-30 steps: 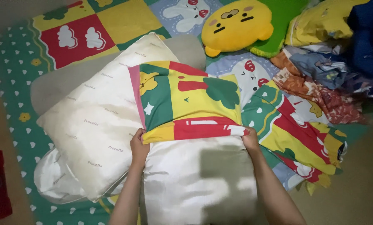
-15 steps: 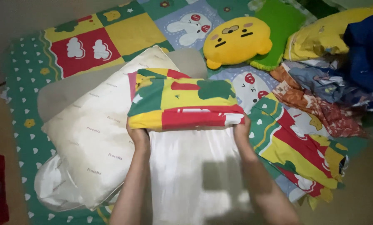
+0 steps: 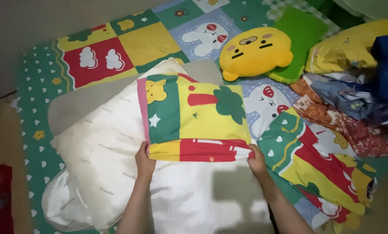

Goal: Putting a pillowcase onto a pillow on a bed.

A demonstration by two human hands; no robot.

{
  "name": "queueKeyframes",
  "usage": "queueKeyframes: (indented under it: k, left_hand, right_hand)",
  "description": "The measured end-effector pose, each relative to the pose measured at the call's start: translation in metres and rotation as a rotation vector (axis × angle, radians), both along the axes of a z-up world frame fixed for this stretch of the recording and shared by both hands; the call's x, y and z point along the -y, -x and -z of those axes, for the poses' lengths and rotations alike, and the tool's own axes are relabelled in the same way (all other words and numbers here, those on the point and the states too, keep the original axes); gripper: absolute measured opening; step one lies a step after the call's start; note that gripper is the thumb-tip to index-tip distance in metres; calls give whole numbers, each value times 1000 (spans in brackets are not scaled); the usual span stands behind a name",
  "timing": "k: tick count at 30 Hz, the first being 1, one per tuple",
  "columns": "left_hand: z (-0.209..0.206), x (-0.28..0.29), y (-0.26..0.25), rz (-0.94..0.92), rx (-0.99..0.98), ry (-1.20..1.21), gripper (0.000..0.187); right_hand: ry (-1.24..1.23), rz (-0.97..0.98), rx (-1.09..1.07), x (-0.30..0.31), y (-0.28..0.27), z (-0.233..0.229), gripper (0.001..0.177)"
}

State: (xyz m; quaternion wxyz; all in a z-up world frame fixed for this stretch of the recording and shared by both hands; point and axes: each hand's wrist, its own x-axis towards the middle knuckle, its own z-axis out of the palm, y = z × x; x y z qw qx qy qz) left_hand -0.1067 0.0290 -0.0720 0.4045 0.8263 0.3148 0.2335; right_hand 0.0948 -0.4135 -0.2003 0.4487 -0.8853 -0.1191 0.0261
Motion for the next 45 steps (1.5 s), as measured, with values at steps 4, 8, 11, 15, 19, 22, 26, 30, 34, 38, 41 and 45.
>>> queueKeyframes:
  k: [4,8,11,15,19,22,26,30,34,38,41,45]
  left_hand:
    - [-11,-4,6,-30,-52,110,26]
    - [-69,-44,13,455,-398,486,77]
    - [-125,-65,11,597,-494,618,95]
    - [-99,-72,-35,210,-260,403,75]
    - [-64,-2,-61,-76,53,336,45]
    - [-54,27,-52,-132,146,52,28]
    - [-67,40,-40,-235,104,20,23]
    - [-55,40,-34,-267,119,21,25]
    - [-44,41,-23,-255,237,9,21]
    - [-40,44,-15,-249,295,59,17]
    - [-39,44,-10,-234,238,48,17]
    - [-37,46,1,-152,224,24,19]
  right_hand:
    - [-242,-112,-95,17,-19,-30,48]
    - [214,-409,-683,35,-56,-128,89]
    - [171,-410,-712,14,-71,-187,91]
    - [-158,98,-451,-31,-93,-170,69]
    - [-66,17,-254,-60,-99,-46,42]
    - [275,44,38,-79,-56,-66,43]
    - [76,37,98,-77,-32,-103,37]
    - [-3,6,153,-67,-24,-102,34]
    - [1,36,-26,-59,-12,-108,40]
    - [-11,18,64,-50,-6,-101,37]
    - [-21,24,125,-44,0,-100,36]
    - [-58,44,104,-38,13,-103,34]
